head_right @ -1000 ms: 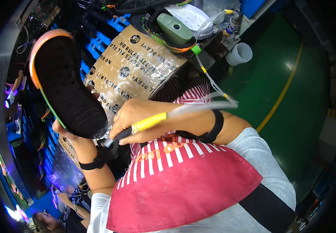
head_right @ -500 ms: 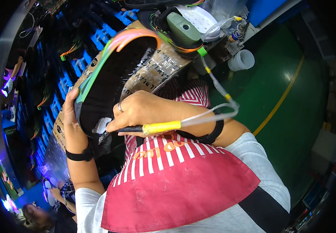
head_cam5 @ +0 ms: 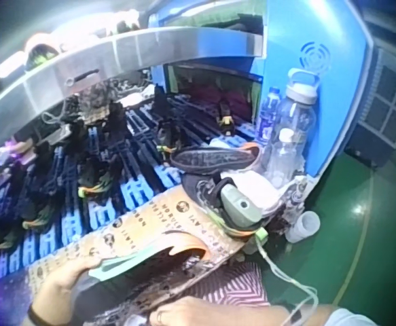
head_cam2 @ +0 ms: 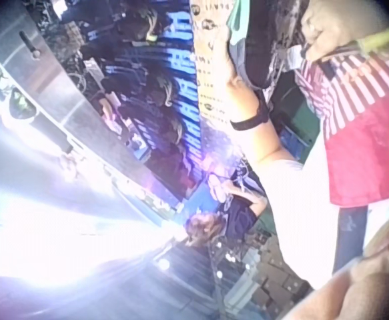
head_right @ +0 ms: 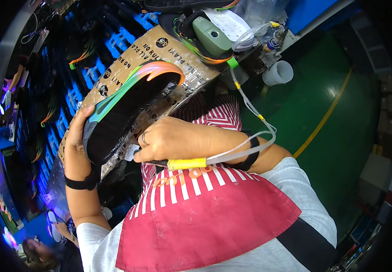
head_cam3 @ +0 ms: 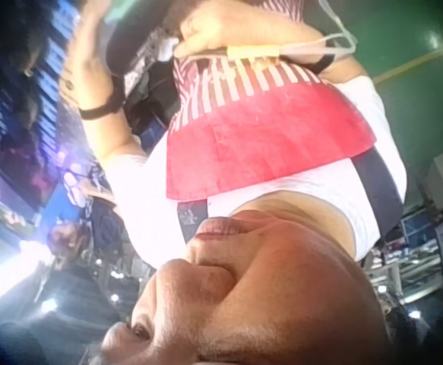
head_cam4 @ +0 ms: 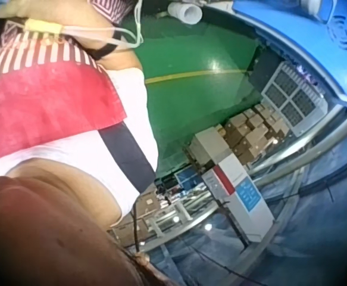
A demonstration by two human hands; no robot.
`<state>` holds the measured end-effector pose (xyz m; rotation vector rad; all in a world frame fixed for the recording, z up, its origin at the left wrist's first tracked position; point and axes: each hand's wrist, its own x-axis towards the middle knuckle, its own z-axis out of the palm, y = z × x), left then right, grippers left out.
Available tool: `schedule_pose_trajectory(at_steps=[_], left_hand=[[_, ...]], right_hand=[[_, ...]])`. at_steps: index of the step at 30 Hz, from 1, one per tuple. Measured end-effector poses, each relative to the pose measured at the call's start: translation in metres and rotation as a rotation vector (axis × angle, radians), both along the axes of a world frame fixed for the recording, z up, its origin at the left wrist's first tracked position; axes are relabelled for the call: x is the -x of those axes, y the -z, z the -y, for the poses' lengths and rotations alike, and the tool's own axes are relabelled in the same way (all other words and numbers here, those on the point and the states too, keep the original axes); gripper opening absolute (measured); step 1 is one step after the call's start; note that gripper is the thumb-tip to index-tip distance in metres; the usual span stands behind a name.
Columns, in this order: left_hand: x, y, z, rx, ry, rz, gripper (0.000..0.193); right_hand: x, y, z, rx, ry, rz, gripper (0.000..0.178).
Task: The person is applying an adhesive substance to the soles of various colorful shoes using a brush tool and then placing them onto a conveyor belt.
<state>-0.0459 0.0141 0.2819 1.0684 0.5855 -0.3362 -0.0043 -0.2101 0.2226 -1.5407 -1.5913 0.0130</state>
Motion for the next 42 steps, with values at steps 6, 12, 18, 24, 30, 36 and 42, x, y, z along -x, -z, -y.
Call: schedule_pose_trajectory(at_steps=[6,12,18,24,30,36,42], left_hand=[[0.014,0.023,0.004,0.163,-0.081,-0.077,0.051],[0.027,0.051,0.012,0.256,-0.168,-0.072,0.053],[0.028,0.054,0.024,0.326,-0.228,0.016,0.055],[0.034,0.069,0.014,0.285,-0.312,0.069,0.062],[0.035,0.085,0.001,0.373,-0.394,0.383,0.058],[0.044,0.076,0.005,0.795,-0.402,0.451,0.056],[0.006,0.021,0.041,0.202,-0.294,0.627,0.061]], right_hand=[[-0.014,0.002,-0.006,-0.206,0.158,-0.513,0.021],[-0.019,0.007,-0.001,-0.15,0.363,-0.816,0.017],[-0.028,0.008,0.002,-0.223,0.54,-0.784,0.017],[-0.02,0.01,-0.009,-0.306,0.46,-0.207,0.021],[-0.023,0.004,-0.004,-0.415,0.372,-0.364,0.022],[-0.039,-0.011,0.026,-0.4,0.557,-0.48,0.023],[-0.045,-0.024,0.05,-0.476,0.617,-0.557,0.024]])
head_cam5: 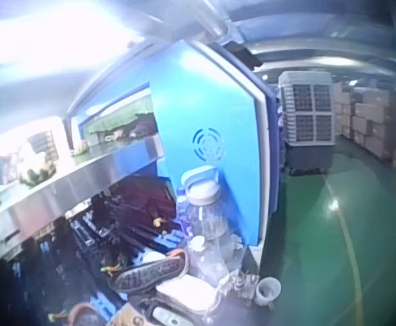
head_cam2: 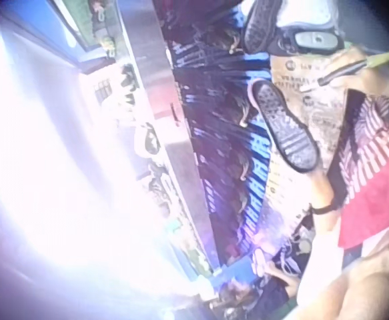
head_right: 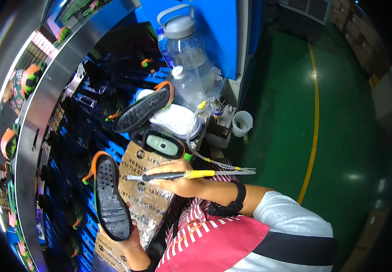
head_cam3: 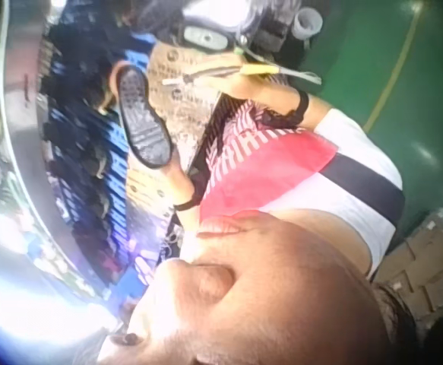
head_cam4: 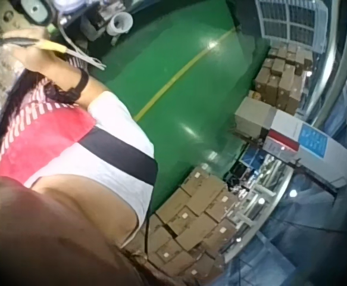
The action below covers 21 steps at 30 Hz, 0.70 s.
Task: The person is applying an adhesive substance to the soles of various colorful shoes using a brush tool and then placing them onto a conveyor belt.
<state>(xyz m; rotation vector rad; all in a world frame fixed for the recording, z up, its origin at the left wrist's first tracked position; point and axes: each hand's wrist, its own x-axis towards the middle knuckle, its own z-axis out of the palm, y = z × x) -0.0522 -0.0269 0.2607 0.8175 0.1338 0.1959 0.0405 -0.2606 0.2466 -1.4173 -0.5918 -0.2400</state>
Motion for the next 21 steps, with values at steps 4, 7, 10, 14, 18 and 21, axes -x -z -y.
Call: schedule_pose_trajectory(at_steps=[4,7,10,14,18,21], left_hand=[[-0.057,-0.062,0.022,-0.131,0.07,0.206,0.066],[-0.126,-0.11,0.043,-0.343,0.132,0.454,0.06],[-0.211,-0.164,0.07,-0.76,-0.115,0.516,0.055],[-0.346,-0.241,0.092,0.109,0.463,0.412,0.047],[-0.398,-0.25,0.088,-0.331,0.265,0.088,0.062],[-0.394,-0.252,0.062,-0.986,0.136,0.199,0.068]], right_hand=[[0.0,-0.014,0.025,0.028,0.057,-0.095,0.023],[-0.002,-0.021,0.044,0.01,0.128,-0.112,0.021],[-0.004,-0.022,0.06,-0.011,0.219,-0.13,0.02],[0.0,-0.021,0.067,-0.042,0.147,-0.303,0.021],[0.004,-0.021,0.073,-0.135,0.061,-0.407,0.022],[0.002,-0.025,0.082,-0.148,-0.033,-0.345,0.023]])
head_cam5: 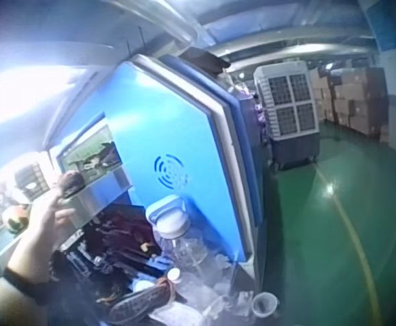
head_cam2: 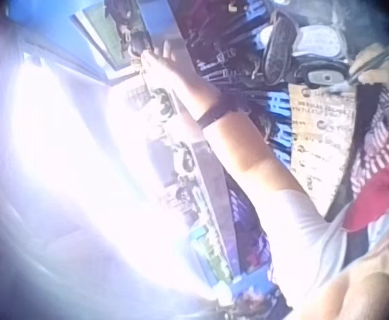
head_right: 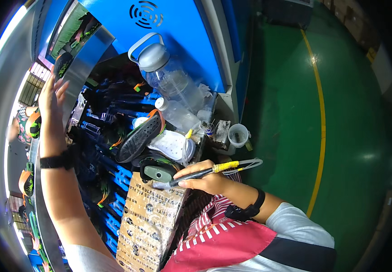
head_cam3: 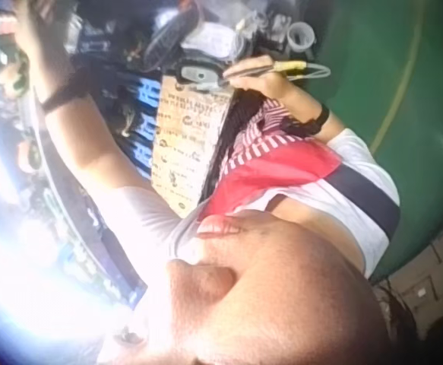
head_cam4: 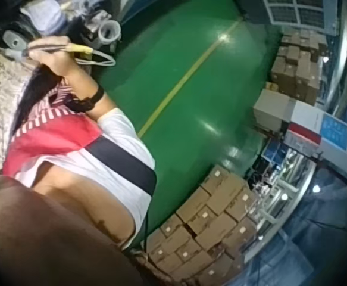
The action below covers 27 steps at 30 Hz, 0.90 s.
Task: The person is applying an adhesive substance to the soles of various colorful shoes using a brush tool and then placing them onto a conveyor belt.
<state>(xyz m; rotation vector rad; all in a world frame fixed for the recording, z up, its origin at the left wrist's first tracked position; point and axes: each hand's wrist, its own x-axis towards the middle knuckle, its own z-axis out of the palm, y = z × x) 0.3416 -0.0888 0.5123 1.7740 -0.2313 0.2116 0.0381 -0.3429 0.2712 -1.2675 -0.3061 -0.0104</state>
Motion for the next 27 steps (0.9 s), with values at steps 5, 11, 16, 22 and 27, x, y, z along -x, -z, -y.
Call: schedule_pose_trajectory(at_steps=[5,11,16,22,27], left_hand=[[0.002,-0.016,-0.075,-1.104,-1.285,0.533,0.077],[0.013,-0.029,-0.17,-1.175,-0.848,0.29,0.073],[0.065,-0.028,-0.169,-0.073,-0.503,0.192,0.054],[0.257,0.024,-0.11,-0.306,-0.315,0.513,0.051],[0.39,0.088,-0.103,-0.468,-0.672,0.523,0.041]], right_hand=[[0.001,-0.01,0.008,-0.046,-0.178,0.063,0.023],[0.003,-0.014,-0.005,-0.083,-0.223,0.108,0.025],[0.005,-0.013,-0.007,-0.07,-0.222,0.141,0.025],[0.006,-0.011,-0.004,-0.05,-0.116,0.163,0.023],[0.01,-0.009,-0.013,-0.235,-0.219,-0.043,0.025]])
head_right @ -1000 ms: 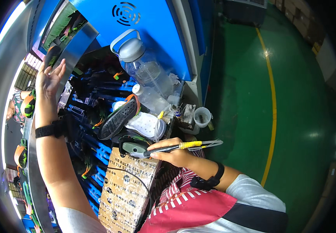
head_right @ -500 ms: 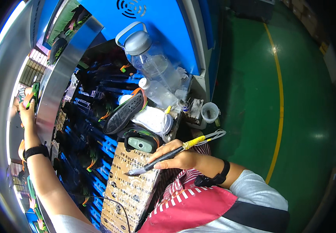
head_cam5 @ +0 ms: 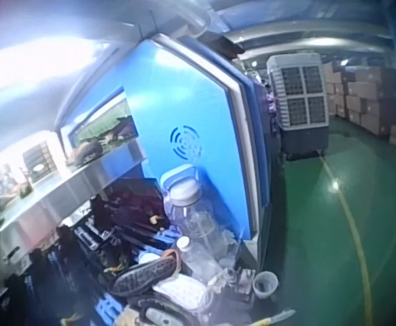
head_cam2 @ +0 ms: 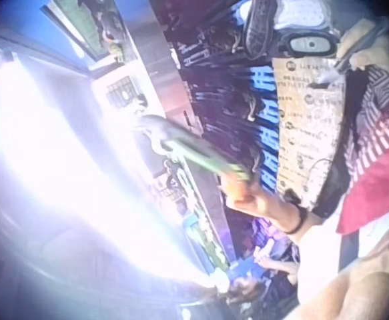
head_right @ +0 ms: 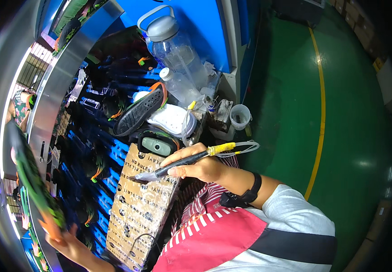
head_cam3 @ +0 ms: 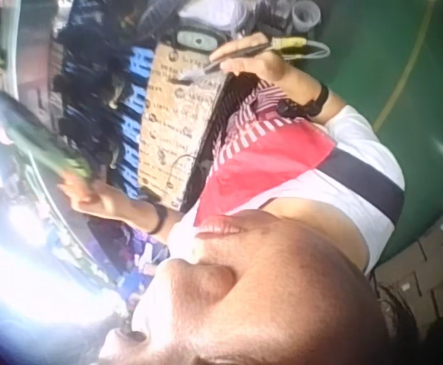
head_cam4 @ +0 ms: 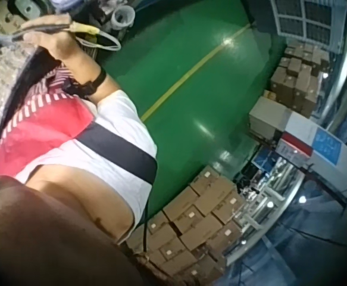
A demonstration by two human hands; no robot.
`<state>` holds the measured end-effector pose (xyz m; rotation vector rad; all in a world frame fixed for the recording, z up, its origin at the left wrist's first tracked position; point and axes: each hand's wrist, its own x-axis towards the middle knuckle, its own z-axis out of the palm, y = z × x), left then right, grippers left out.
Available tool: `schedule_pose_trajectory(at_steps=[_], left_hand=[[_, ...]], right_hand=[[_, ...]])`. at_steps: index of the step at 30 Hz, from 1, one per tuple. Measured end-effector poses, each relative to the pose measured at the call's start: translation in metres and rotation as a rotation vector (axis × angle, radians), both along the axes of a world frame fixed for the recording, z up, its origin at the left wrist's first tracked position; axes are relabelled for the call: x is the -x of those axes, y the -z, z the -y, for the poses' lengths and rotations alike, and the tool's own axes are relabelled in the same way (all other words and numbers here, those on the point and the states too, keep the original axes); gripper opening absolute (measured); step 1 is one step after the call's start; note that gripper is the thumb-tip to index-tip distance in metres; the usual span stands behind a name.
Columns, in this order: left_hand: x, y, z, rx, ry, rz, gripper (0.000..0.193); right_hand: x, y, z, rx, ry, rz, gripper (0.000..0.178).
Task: The person is applying an adhesive substance to the soles of various colorful shoes using a brush tool and then placing them onto a conveyor belt.
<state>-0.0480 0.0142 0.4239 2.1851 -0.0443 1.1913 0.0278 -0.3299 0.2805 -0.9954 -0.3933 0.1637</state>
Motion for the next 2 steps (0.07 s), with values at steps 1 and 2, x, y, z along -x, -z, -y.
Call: schedule_pose_trajectory(at_steps=[1,2], left_hand=[[0.017,0.013,-0.012,-0.228,-0.005,-0.032,0.028],[0.026,0.022,-0.029,-0.154,-0.049,-0.056,0.028]], right_hand=[[0.0,0.0,-0.004,-0.02,-0.01,0.004,0.026],[0.001,-0.002,-0.007,0.039,-0.023,0.024,0.028]])
